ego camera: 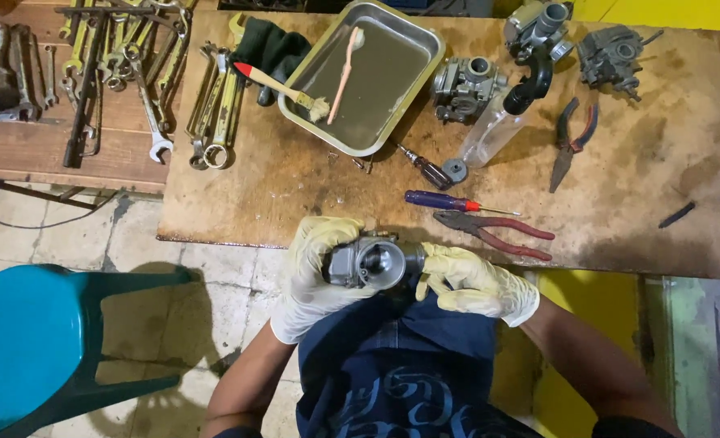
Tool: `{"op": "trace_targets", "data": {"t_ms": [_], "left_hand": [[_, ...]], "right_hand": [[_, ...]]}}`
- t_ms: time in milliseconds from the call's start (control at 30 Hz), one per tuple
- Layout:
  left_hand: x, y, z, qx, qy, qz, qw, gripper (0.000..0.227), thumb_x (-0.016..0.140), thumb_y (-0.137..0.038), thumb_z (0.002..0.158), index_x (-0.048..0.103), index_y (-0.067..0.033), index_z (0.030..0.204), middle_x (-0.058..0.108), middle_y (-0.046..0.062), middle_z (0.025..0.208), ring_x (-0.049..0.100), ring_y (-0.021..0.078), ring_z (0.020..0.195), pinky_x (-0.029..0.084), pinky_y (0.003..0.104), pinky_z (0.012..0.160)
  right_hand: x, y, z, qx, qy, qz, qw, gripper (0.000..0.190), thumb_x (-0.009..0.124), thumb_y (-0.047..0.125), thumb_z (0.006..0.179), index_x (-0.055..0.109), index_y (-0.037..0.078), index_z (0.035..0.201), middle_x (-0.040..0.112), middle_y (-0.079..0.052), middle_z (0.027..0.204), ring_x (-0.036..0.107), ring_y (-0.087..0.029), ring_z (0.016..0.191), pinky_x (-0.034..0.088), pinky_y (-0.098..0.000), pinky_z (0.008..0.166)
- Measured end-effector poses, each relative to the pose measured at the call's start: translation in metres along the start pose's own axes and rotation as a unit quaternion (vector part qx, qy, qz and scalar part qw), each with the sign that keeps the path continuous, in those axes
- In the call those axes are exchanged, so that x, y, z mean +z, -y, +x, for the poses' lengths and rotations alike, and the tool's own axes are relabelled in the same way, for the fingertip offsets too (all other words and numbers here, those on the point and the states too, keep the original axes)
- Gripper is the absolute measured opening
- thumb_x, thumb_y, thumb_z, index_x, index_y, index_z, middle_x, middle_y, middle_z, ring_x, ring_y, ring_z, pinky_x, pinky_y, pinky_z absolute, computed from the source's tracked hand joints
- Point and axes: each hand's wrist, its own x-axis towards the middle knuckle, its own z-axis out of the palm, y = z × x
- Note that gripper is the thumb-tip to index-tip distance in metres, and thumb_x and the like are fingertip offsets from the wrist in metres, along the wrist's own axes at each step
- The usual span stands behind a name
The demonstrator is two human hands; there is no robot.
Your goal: The person assembles a carburetor by inserting a spring and a cylindrical component into the main body. They then use a screwdriver to tighten a screw on the side of the carburetor. Finally, they wipe the exterior of the carburetor with a yellow cloth.
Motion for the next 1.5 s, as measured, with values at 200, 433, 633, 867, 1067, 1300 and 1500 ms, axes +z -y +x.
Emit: {"op": "trace_targets", "data": {"t_ms": [200, 433, 633, 867, 1067, 1300, 1500], "left_hand": [[0.001, -0.013, 0.007, -0.05, 0.004, -0.056, 0.997, 0.061, 0.099, -0.031, 0.066, 0.066, -0.005, 0.11, 0.071, 0.014, 0.109, 0.071, 0.0263, 0.101, 0.059, 0.037, 0.09], [0.007, 0.007, -0.016, -0.184, 0.03, -0.148, 0.971, 0.079, 0.104, -0.023, 0.05, 0.065, -0.0061, 0.116, 0.073, 0.013, 0.116, 0.072, 0.0242, 0.107, 0.056, 0.041, 0.095], [0.032, 0.013, -0.029, -0.271, -0.053, -0.232, 0.933, 0.076, 0.102, -0.009, 0.056, 0.061, -0.0034, 0.12, 0.073, 0.015, 0.114, 0.073, 0.0215, 0.101, 0.058, 0.038, 0.093], [0.042, 0.043, -0.039, -0.308, -0.126, -0.231, 0.914, 0.089, 0.1, -0.022, 0.061, 0.054, -0.0089, 0.136, 0.065, 0.01, 0.132, 0.063, 0.0195, 0.121, 0.053, 0.035, 0.105], [0.039, 0.082, -0.046, -0.33, -0.085, -0.2, 0.918, 0.084, 0.088, -0.018, 0.078, 0.046, -0.0076, 0.15, 0.062, 0.016, 0.139, 0.058, 0.0253, 0.127, 0.05, 0.045, 0.109], [0.026, 0.086, -0.061, -0.267, -0.044, 0.064, 0.96, 0.079, 0.089, -0.027, 0.081, 0.052, -0.0022, 0.146, 0.047, 0.026, 0.147, 0.048, 0.0445, 0.138, 0.04, 0.053, 0.115], [0.031, 0.101, -0.049, -0.311, -0.097, 0.126, 0.937, 0.119, 0.101, -0.04, 0.061, 0.038, -0.0194, 0.16, 0.042, 0.017, 0.149, 0.045, 0.0325, 0.143, 0.034, 0.044, 0.124]], "right_hand": [[0.015, 0.033, 0.013, 0.036, 0.022, -0.02, 0.999, 0.051, 0.064, -0.004, 0.091, 0.054, -0.015, 0.14, 0.056, -0.01, 0.098, 0.059, -0.009, 0.063, 0.061, -0.0447, 0.075], [0.05, 0.05, 0.031, -0.08, -0.106, -0.341, 0.931, 0.033, 0.072, -0.007, 0.082, 0.07, -0.011, 0.115, 0.075, -0.022, 0.108, 0.078, -0.027, 0.076, 0.064, -0.0395, 0.072], [0.042, 0.022, 0.034, -0.161, -0.206, -0.424, 0.867, 0.021, 0.074, 0.004, 0.088, 0.069, -0.008, 0.104, 0.073, -0.019, 0.097, 0.072, -0.026, 0.071, 0.063, -0.0384, 0.07], [0.032, 0.032, 0.093, -0.218, -0.214, -0.624, 0.72, 0.013, 0.069, 0.014, 0.095, 0.071, 0.001, 0.091, 0.068, -0.018, 0.095, 0.066, -0.037, 0.074, 0.058, -0.0434, 0.067], [0.036, 0.068, 0.146, -0.21, -0.141, -0.672, 0.696, 0.01, 0.059, 0.006, 0.095, 0.068, 0.003, 0.091, 0.064, -0.009, 0.092, 0.062, -0.028, 0.074, 0.052, -0.035, 0.072], [0.031, 0.042, 0.152, -0.201, -0.097, -0.743, 0.631, 0.022, 0.056, -0.002, 0.083, 0.069, 0.002, 0.1, 0.06, -0.015, 0.092, 0.06, -0.032, 0.069, 0.051, -0.0428, 0.077], [0.047, 0.04, 0.158, -0.193, -0.114, -0.759, 0.611, 0.022, 0.052, -0.004, 0.083, 0.069, 0.003, 0.095, 0.057, -0.012, 0.089, 0.054, -0.028, 0.06, 0.049, -0.042, 0.075]]}}
